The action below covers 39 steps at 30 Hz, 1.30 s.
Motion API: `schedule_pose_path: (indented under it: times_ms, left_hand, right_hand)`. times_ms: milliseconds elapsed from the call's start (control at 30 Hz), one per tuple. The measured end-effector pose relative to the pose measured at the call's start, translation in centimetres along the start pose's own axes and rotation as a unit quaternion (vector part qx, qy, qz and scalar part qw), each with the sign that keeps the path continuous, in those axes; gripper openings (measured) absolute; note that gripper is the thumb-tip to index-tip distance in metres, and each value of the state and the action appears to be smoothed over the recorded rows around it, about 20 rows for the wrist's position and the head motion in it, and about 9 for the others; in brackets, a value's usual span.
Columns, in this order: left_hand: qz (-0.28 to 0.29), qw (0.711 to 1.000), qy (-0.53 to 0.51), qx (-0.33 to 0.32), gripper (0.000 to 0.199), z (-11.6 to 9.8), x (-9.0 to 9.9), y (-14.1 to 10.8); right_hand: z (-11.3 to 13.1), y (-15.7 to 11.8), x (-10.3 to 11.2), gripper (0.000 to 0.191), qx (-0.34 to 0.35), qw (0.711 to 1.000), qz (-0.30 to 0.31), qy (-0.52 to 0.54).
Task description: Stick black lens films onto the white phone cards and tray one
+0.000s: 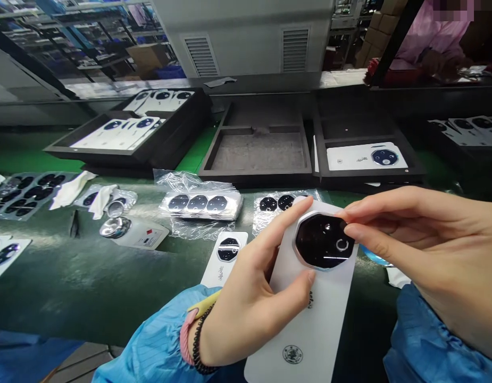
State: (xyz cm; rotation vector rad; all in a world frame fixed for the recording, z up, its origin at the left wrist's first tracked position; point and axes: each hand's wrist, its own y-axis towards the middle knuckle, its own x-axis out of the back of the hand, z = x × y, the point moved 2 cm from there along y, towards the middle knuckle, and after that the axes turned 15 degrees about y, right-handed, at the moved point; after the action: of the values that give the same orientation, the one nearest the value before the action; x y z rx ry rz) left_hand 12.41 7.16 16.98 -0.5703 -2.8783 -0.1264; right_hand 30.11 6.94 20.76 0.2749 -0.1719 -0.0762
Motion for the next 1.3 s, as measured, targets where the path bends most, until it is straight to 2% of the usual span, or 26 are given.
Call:
schedule_pose_path:
  times_ms: [200,367,733,933,1300]
  left_hand:
    - [-0.009,0.999,0.000,-0.045,0.058,0.26,-0.18,-0.14]
    - [-0.017,0.999,0.005,-0.027,0.057,0.01,-0.15,-0.26]
    - [-0.028,0.997,0.023,-0.072,0.059,0.34,-0.22,-0.63]
    - [-0.027,0.997,0.026,-0.065,0.059,0.21,-0.16,-0.57]
    - [-0.031,0.997,0.036,-0.064,0.060,0.16,-0.11,-0.70]
  right_hand:
    - [-0.17,-0.30,-0.04,0.007,0.038,0.999,-0.010,-0.012]
    - [-0.23,-0.45,-0.06,0.006,0.060,0.998,-0.011,-0.023]
    - [-0.31,-0.66,0.30,0.010,0.045,0.997,-0.040,-0.050]
    - [-0.29,-0.67,0.23,0.009,0.066,0.995,-0.014,-0.068]
    - [-0.31,-0.89,0.31,0.009,0.070,0.995,-0.020,-0.073]
